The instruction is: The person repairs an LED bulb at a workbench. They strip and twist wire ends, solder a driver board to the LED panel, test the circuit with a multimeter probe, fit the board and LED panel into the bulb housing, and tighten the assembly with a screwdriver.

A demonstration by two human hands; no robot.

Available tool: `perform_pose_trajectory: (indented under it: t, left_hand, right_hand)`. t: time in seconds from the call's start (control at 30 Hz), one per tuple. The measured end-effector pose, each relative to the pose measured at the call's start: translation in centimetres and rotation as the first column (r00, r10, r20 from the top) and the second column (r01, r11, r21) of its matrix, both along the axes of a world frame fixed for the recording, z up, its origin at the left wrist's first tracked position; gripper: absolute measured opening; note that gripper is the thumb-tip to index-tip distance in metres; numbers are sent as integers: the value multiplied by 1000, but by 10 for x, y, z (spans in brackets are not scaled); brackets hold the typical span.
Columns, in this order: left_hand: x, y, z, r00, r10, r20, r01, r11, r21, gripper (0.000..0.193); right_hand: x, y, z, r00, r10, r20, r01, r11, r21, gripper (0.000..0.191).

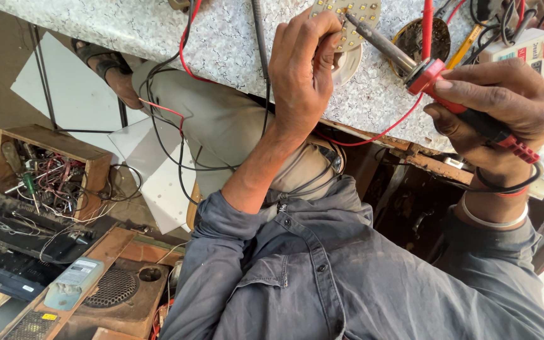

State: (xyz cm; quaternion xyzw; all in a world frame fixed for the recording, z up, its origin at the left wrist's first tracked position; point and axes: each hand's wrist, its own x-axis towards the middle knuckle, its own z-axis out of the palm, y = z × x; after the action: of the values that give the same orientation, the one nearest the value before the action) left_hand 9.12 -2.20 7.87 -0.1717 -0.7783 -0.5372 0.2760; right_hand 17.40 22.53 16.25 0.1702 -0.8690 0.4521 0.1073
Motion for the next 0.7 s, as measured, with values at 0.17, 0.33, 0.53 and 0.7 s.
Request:
perform_pose_trajectory:
  t: [0.17, 0.33, 0.53, 0.7]
  left_hand:
    - [-1, 2, 1, 1000, -1, -19, 1, 1000, -5, 16]
    - [-2, 2, -1, 1000, -2, -3, 2, 999, 36, 15]
    - [-2, 3, -5, 1000, 9, 11, -10, 1000, 25, 15]
    - [-3, 3, -7, 1000, 3, -28, -2, 1000, 24, 23]
  right_hand:
    - [-3, 2, 0, 999, 20, -26, -20, 1000, 9, 27]
    - [-7, -4, 0, 999, -20, -46, 21, 1000, 18, 30]
    - [-1, -1, -1, 999, -47, 15, 47, 999, -1, 22]
    - [-10, 7, -2, 999, 4, 33, -3, 1000, -26, 27]
